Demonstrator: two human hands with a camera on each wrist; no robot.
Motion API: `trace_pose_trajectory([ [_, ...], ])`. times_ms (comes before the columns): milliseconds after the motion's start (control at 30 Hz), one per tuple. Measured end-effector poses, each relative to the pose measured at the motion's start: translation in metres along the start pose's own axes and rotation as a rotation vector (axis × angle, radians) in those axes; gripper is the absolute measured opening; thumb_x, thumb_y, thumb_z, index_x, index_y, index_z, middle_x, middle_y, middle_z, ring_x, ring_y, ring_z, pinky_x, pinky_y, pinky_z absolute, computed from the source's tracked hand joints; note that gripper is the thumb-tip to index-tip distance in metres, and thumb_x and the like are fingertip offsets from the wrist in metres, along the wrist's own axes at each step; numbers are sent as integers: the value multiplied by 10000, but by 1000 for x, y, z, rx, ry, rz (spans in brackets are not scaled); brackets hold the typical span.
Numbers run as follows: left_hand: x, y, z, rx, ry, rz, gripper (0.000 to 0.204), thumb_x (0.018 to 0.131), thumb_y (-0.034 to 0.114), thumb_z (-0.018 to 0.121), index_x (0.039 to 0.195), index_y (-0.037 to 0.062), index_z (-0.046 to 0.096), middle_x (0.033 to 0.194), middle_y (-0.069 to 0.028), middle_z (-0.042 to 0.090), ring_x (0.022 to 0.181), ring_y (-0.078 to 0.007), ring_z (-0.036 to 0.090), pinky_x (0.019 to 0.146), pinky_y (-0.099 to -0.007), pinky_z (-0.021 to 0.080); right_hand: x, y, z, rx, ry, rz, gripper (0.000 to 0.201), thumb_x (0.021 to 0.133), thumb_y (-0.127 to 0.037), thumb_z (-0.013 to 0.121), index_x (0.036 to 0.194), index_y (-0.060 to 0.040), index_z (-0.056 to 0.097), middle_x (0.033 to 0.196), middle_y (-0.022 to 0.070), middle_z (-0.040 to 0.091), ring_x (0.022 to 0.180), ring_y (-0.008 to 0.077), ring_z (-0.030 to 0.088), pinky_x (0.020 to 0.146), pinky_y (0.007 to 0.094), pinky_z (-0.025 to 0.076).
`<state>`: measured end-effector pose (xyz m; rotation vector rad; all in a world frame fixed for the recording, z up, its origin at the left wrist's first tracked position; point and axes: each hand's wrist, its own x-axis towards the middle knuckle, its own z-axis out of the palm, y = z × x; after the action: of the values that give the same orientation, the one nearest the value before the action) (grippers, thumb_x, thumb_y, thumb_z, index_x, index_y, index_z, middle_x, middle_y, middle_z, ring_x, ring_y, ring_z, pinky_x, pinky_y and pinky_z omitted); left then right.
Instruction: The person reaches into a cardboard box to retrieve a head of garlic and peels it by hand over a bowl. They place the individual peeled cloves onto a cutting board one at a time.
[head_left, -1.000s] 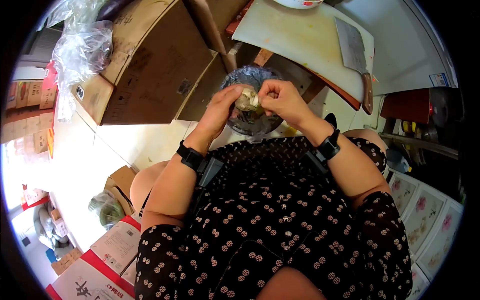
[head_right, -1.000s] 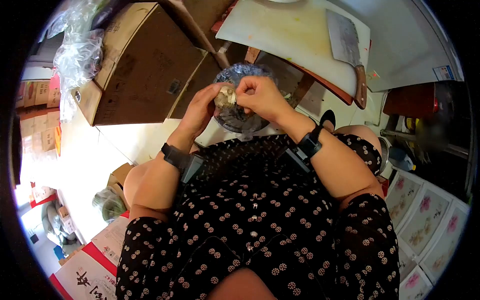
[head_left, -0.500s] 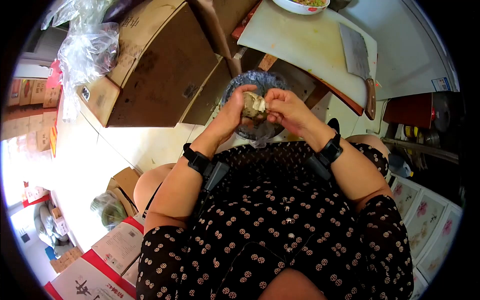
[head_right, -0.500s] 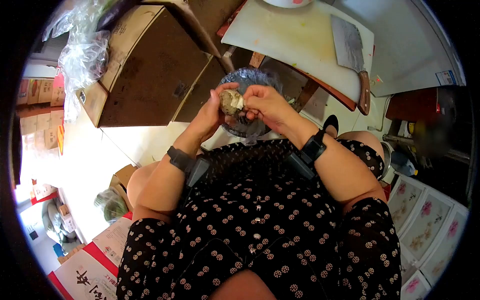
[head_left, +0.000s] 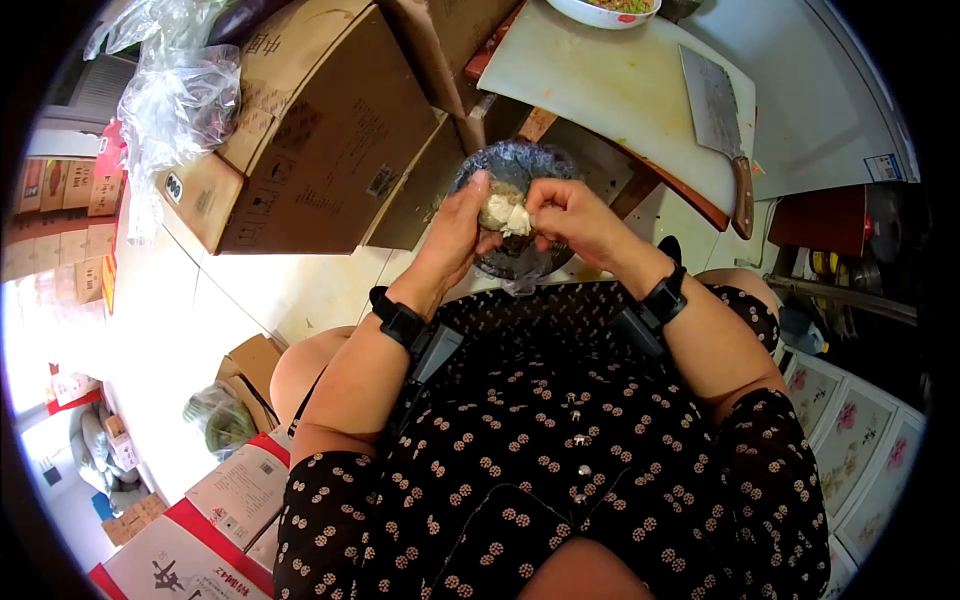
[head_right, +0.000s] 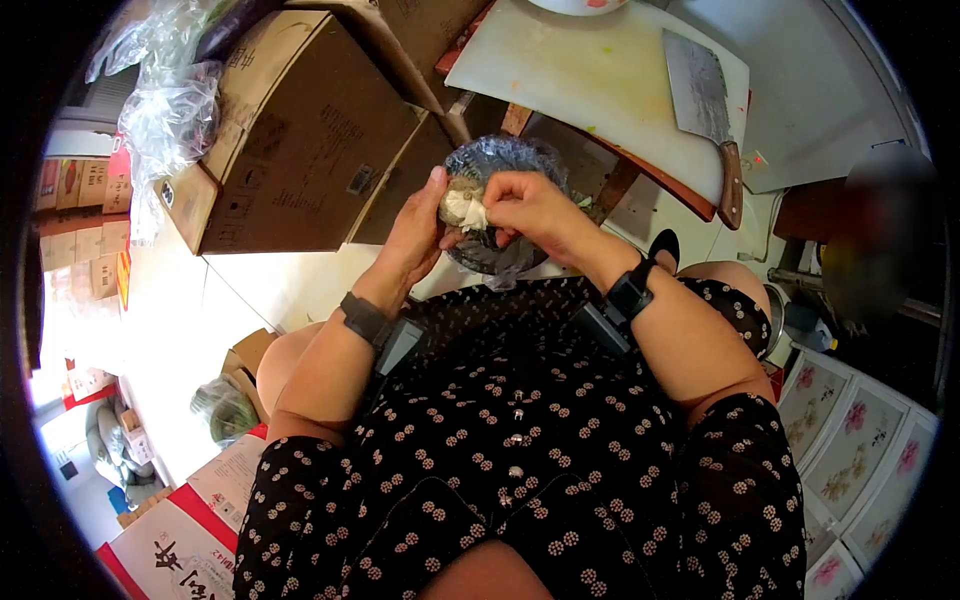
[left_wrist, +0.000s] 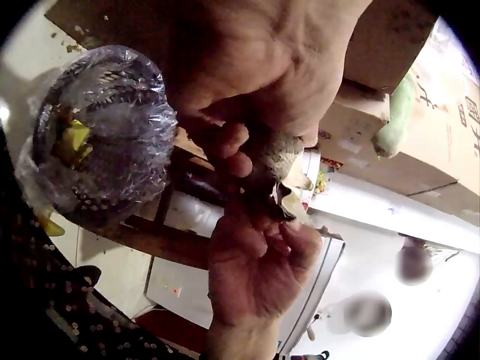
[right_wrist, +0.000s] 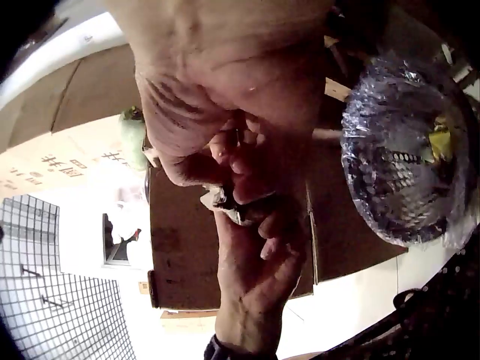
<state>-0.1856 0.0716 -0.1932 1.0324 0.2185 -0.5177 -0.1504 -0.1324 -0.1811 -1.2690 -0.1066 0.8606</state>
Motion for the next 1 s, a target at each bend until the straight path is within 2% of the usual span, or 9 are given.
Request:
trace_pose_trajectory([
  [200,1,-4,7,230,182,144,402,1006,423,534,1189,65,514,1035,-50,597,802,-116,570,626,-254,477,0,-7,12,-199,202,-88,156,909,-162,672,925,-21,606,809,7,593,667,72,558,612,239,492],
  [267,2,-8,10,323,169,206,384,991,370,579,1211,67,490,1086,-57,581,865,-121,577,662,-260,497,0,-5,11,-386,283,-176,168,915,-158,686,936,-7,616,821,7,613,681,65,567,626,226,490],
  [300,2,-9,11,370,160,237,384,983,343,601,1222,69,478,1111,-60,573,897,-124,581,679,-263,508,0,-6,10,-362,278,-178,155,910,-135,683,954,1,622,821,5,621,687,60,570,629,223,487],
  [400,-2,-8,19,379,230,273,382,962,298,639,1225,69,484,1133,-59,574,974,-134,590,736,-281,541,1,-4,4,-335,274,-211,162,885,-100,687,989,17,644,819,25,659,704,65,599,638,232,492],
  [500,-1,-6,16,252,190,255,379,964,274,637,1234,56,486,1151,-67,575,1013,-133,592,753,-285,557,4,7,-2,-392,293,-282,189,850,-116,703,980,16,669,815,71,705,717,98,648,651,267,514],
  [667,0,-5,10,113,120,133,323,1000,267,570,1213,26,550,1065,-56,624,953,-135,618,724,-269,551,-6,-13,6,-575,306,-301,136,839,-98,686,917,13,681,778,58,697,709,90,633,643,268,504],
  [767,2,-5,2,90,39,58,332,1024,297,511,1186,18,589,1014,-49,650,880,-134,630,675,-247,524,-9,-13,8,-535,284,-317,74,846,-58,678,877,8,667,727,-4,630,675,29,525,605,208,440],
  [867,2,-7,6,-6,44,12,344,1040,301,455,1163,20,611,958,-54,666,784,-114,618,587,-222,476,-11,-16,10,-537,258,-241,63,839,-51,672,852,7,652,739,-3,628,677,33,535,612,210,443],
  [1000,-1,-2,13,-71,34,-20,377,1053,292,378,1151,18,617,913,-52,664,687,-91,562,538,-214,428,-1,-2,3,-219,209,-199,53,833,-49,671,853,-7,644,764,19,653,673,66,587,617,228,473],
])
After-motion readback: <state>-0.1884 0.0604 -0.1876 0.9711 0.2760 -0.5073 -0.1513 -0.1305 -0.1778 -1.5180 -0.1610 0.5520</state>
